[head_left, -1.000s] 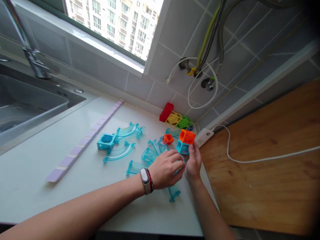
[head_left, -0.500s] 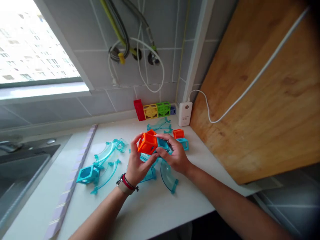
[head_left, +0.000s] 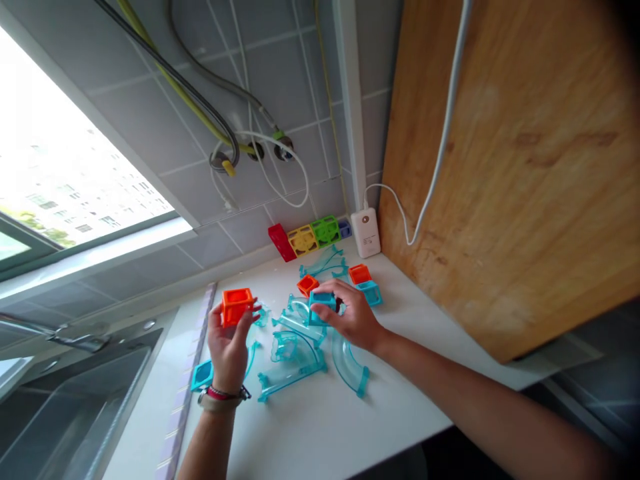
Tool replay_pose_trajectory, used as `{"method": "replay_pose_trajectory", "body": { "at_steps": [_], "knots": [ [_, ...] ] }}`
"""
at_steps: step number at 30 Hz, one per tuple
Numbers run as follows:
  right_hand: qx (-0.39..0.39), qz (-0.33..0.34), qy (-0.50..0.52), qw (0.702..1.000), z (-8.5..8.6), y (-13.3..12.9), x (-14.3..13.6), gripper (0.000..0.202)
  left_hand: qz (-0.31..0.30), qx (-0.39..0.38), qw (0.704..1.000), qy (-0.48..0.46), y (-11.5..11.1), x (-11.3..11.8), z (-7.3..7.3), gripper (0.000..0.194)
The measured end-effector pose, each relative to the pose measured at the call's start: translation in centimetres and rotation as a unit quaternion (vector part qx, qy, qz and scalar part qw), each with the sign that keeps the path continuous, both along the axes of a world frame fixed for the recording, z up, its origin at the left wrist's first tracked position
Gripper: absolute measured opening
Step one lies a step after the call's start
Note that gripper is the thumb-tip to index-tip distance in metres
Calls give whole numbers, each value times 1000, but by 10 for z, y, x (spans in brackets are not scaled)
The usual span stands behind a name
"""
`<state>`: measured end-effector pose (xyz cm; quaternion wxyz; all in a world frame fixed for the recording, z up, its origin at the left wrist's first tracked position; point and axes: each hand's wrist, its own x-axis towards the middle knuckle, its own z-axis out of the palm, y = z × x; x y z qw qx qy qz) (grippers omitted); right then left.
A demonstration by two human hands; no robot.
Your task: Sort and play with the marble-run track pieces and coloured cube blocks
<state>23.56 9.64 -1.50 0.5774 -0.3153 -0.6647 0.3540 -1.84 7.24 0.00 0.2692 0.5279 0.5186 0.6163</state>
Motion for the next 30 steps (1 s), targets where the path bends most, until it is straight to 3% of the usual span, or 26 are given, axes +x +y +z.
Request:
{"method": "replay_pose_trajectory", "body": {
  "at_steps": [2, 4, 7, 9, 13, 17, 22, 26, 30],
  "knots": [
    [-39, -30, 30, 998, -1, 4, 2, 29, 85, -12, 995, 60, 9, -20, -3, 58],
    [-69, -49, 62, 994, -2, 9, 3, 30, 132, -35, 974, 178, 15, -33, -10, 58],
    [-105, -53, 92, 989, -5, 13, 3, 34, 139, -63, 921, 358, 17, -37, -22, 53],
    [-119, -43, 93, 988, -7, 14, 1, 36, 127, -70, 899, 413, 16, -34, -28, 53],
    [-117, -15, 70, 991, -11, 13, -3, 44, 103, -48, 904, 412, 11, -22, -28, 72],
    [-94, 13, 35, 995, -15, 11, -5, 52, 45, 20, 915, 400, 0, -2, -12, 90],
    [-73, 87, -16, 993, -12, 4, -5, 54, -47, 88, 916, 388, -19, 27, 4, 86],
    [-38, 143, -33, 988, -3, -6, -5, 58, -107, 67, 906, 405, -26, 39, -2, 84],
    [-24, 184, -50, 981, 5, -13, -4, 58, -137, 34, 928, 344, -26, 39, -12, 67]
  ]
}}
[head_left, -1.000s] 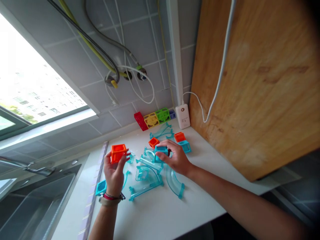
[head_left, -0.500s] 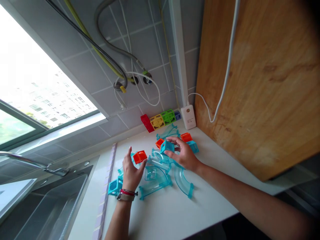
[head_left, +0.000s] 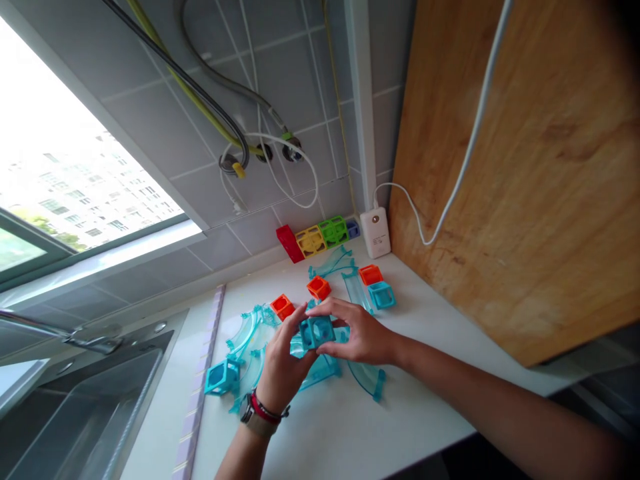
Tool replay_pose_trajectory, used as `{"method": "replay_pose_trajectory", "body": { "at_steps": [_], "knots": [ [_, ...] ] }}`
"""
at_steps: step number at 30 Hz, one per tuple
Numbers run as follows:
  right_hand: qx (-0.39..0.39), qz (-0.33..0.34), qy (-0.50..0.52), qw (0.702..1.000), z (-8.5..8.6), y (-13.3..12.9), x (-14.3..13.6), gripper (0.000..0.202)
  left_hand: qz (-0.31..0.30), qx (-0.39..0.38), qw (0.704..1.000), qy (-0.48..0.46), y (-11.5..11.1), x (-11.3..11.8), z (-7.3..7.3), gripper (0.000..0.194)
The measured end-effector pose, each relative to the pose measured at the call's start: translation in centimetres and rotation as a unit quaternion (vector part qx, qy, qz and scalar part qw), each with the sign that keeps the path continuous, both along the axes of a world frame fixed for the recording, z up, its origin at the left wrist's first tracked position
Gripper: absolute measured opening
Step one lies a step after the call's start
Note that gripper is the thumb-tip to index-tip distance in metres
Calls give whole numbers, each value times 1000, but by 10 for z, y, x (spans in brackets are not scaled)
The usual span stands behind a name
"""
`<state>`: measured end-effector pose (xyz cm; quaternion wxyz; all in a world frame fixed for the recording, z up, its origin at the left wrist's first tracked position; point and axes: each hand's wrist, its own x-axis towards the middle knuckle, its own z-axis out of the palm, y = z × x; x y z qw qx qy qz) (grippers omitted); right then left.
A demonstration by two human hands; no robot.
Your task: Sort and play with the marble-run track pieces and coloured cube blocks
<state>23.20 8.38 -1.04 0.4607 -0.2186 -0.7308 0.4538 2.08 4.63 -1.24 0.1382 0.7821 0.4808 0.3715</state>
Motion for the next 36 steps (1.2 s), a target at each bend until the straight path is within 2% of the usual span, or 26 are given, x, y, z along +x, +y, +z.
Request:
{"method": "replay_pose_trajectory", "body": {
  "at_steps": [5, 11, 15, 18, 20, 23, 25, 30, 33, 36],
  "knots": [
    [24, -7, 13, 1000, 5, -2, 1, 57, -6, -36, 996, -83, 1, 0, -4, 46],
    [14, -91, 18, 996, 3, 5, 4, 34, 24, -23, 980, -198, 0, 7, -4, 49],
    [62, -174, 5, 983, 0, 12, 4, 22, 52, 46, 973, -221, 1, 9, -1, 50],
    [132, -249, -47, 958, 0, 15, 6, 19, 66, 66, 971, -221, 1, 10, 3, 47],
    [162, -310, -108, 931, 0, 18, 10, 22, 71, 63, 972, -215, -1, 10, 6, 46],
    [153, -409, -211, 875, -5, 27, 18, 35, 66, 61, 974, -209, -3, 10, 7, 46],
    [121, -446, -272, 844, -12, 36, 26, 45, 64, 65, 973, -211, -4, 10, 7, 47],
    [40, -436, -379, 816, -28, 50, 43, 58, 69, 62, 971, -221, -5, 10, 7, 56],
    [9, -430, -410, 804, -29, 54, 52, 50, 75, 48, 971, -224, -5, 11, 6, 64],
    [5, -449, -381, 808, -25, 59, 59, 41, 76, 53, 966, -242, -5, 12, 5, 68]
  ]
}}
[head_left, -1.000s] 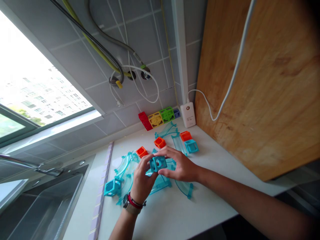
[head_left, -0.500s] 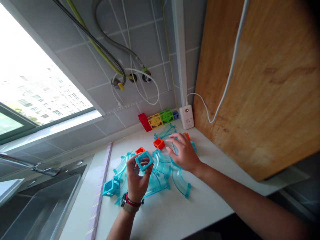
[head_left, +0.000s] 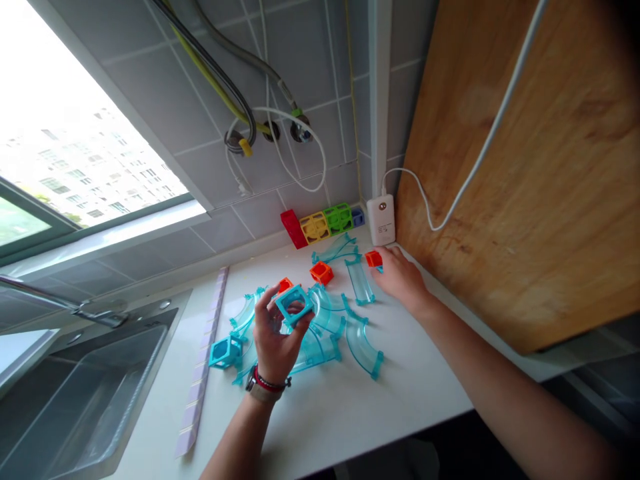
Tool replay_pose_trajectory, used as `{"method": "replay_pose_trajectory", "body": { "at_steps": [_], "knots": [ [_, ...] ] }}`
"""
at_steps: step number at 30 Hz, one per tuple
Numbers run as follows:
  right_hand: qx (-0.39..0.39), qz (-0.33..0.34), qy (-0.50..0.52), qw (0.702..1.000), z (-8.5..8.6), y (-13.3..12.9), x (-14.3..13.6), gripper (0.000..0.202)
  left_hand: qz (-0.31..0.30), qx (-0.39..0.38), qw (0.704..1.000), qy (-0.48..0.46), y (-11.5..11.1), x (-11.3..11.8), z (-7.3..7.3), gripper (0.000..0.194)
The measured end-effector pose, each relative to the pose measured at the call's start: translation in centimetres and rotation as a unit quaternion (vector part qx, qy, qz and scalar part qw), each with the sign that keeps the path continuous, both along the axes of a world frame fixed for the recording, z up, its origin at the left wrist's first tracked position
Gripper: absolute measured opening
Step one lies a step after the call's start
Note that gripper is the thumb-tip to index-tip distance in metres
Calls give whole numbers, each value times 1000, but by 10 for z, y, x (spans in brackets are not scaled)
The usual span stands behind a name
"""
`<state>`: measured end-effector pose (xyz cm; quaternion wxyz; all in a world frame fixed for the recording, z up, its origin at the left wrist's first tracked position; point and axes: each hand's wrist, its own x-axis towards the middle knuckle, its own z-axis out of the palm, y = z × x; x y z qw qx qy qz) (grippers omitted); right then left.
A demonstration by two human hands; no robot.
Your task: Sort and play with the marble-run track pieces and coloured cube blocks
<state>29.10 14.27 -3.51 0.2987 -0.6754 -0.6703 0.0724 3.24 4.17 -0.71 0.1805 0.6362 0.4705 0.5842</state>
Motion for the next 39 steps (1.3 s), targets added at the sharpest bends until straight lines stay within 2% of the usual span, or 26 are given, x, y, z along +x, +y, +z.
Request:
{"method": "replay_pose_trajectory", "body": {
  "at_steps": [3, 6, 9, 11, 14, 16, 18, 20, 26, 31, 34, 39],
  "knots": [
    [84, -3, 92, 992, 6, 5, 3, 40, 20, 1, 1000, -9, 1, 1, 2, 54],
    [153, 20, 184, 971, 12, 6, 0, 38, 29, -9, 999, -24, 2, 1, 6, 39],
    [168, 67, 306, 935, 19, 1, -8, 33, -19, -54, 995, -79, 4, -2, 7, 41],
    [133, 106, 430, 887, 22, -5, -16, 33, -81, -108, 982, -132, 4, -3, 7, 46],
    [7, 192, 596, 779, 27, -17, -28, 36, -173, -188, 949, -183, 3, -4, 8, 54],
    [-80, 257, 649, 712, 29, -26, -36, 37, -208, -222, 933, -192, 1, -3, 9, 57],
    [-136, 307, 658, 675, 30, -33, -41, 36, -227, -241, 923, -198, -1, -3, 9, 59],
    [-158, 335, 645, 669, 29, -38, -44, 36, -232, -248, 919, -202, -2, -4, 8, 61],
    [-171, 378, 579, 702, 27, -41, -44, 34, -249, -287, 908, -175, -3, -10, 7, 67],
    [-189, 416, 563, 689, 28, -43, -43, 44, -238, -257, 925, -144, -4, -8, 11, 56],
    [-186, 391, 576, 693, 29, -43, -42, 40, -229, -246, 927, -168, -5, -6, 8, 58],
    [-183, 303, 640, 682, 28, -37, -43, 29, -200, -198, 931, -232, -3, -12, 4, 58]
  ]
}}
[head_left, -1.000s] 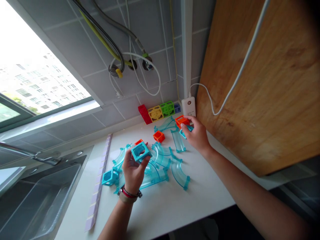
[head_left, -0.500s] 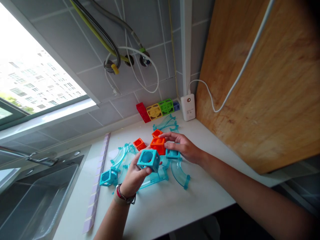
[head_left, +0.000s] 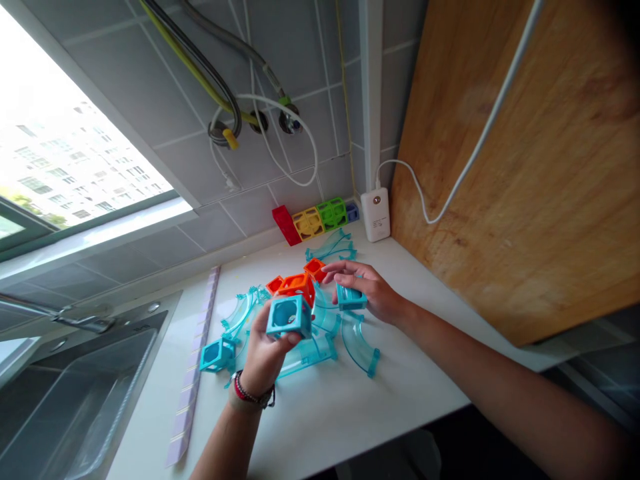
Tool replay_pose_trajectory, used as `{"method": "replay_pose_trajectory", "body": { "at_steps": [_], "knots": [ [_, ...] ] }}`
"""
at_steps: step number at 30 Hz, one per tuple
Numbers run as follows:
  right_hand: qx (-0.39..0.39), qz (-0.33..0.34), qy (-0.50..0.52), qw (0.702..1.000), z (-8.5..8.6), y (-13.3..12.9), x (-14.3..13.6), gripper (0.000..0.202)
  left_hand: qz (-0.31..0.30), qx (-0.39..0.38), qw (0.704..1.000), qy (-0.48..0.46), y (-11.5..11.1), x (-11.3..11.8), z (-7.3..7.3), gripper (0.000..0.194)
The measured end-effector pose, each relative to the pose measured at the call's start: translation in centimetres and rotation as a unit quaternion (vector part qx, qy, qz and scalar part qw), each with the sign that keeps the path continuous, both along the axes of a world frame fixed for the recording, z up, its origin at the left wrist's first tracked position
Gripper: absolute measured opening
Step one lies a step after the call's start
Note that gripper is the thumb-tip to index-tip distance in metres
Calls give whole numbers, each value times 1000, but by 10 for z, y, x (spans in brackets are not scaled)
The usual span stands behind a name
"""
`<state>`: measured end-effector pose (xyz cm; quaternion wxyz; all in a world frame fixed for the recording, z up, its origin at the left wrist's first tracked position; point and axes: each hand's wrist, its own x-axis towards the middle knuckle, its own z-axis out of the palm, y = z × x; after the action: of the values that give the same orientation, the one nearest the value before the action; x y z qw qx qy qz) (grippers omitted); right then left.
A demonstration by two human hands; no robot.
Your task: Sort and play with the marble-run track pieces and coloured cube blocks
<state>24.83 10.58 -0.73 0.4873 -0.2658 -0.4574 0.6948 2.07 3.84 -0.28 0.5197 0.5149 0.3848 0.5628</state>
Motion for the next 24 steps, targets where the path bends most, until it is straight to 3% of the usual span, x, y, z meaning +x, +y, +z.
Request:
{"method": "replay_pose_trajectory", "body": {
  "at_steps": [2, 4, 7, 10, 13, 19, 24],
  "knots": [
    [-39, -35, 27, 998, -1, 4, 0, 27, 29, 22, 999, 15, 3, -2, 2, 51],
    [-79, -63, 50, 994, -2, 7, -1, 25, 71, 52, 991, 98, 6, -2, 3, 45],
    [-116, -78, 69, 988, -2, 9, -1, 21, 143, 94, 950, 261, 8, 3, 4, 44],
    [-125, -69, 81, 986, -2, 9, -1, 20, 172, 121, 904, 373, 6, 8, 4, 43],
    [-109, -61, 96, 988, -3, 8, 0, 21, 170, 142, 881, 419, 2, 11, 5, 41],
    [-59, -45, 118, 990, -2, 4, 0, 25, 121, 173, 875, 437, -1, 15, 7, 42],
    [58, -17, 137, 989, 5, -5, -1, 35, 84, 196, 859, 465, -4, 17, 5, 45]
  ]
}}
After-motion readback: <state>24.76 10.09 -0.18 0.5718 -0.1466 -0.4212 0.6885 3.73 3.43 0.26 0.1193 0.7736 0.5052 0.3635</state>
